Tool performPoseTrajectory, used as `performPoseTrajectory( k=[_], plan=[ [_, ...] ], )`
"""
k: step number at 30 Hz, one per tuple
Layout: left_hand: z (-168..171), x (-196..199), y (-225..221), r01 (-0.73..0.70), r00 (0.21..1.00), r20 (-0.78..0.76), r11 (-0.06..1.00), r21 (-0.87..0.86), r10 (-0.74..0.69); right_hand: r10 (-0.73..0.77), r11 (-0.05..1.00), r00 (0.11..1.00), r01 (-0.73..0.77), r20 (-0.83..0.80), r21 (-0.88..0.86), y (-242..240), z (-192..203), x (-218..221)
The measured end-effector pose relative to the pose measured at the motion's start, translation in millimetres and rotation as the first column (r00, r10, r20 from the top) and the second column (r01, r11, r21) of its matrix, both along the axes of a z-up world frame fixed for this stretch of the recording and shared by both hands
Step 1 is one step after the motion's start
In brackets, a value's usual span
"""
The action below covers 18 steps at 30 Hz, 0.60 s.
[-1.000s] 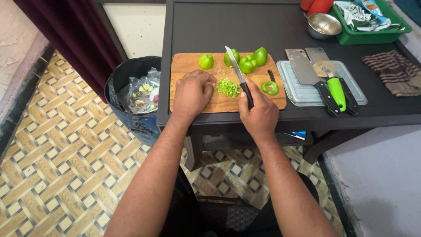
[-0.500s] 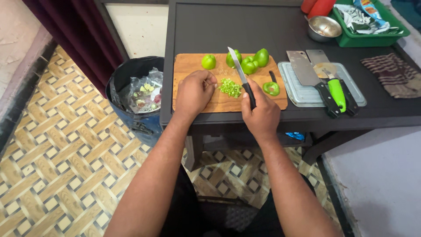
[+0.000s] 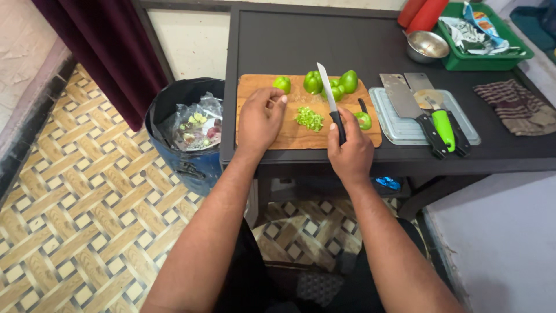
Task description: The person chops green bell peppers on a wooden cutting board using a knife.
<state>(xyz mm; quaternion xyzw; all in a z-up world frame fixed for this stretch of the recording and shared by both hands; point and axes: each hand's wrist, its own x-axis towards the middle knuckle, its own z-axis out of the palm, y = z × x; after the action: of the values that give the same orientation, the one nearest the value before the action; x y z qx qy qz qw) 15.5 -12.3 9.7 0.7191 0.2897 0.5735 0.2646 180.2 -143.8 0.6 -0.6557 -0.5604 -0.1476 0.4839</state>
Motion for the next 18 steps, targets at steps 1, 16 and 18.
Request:
performPoseTrajectory(
  k=[1, 16, 18],
  plan=[
    [0, -1, 1, -0.01, 1.0, 0.0, 1.0, 0.004, 0.01, 0.01, 1.0, 1.0, -0.01, 0.0, 0.004, 1, 0, 0],
    [-82, 10, -132, 0.462, 0.651, -0.639, 0.882, -0.093, -0.409, 0.003, 1.0, 0.999, -0.003, 0.036, 0.005, 3, 3, 6],
    [-116, 15, -144, 0.498, 0.427, -0.696, 0.792, -0.353, -0.578, 0.01, 0.997, 0.999, -0.014, -0.051, -0.081, 4, 5, 5]
  ],
)
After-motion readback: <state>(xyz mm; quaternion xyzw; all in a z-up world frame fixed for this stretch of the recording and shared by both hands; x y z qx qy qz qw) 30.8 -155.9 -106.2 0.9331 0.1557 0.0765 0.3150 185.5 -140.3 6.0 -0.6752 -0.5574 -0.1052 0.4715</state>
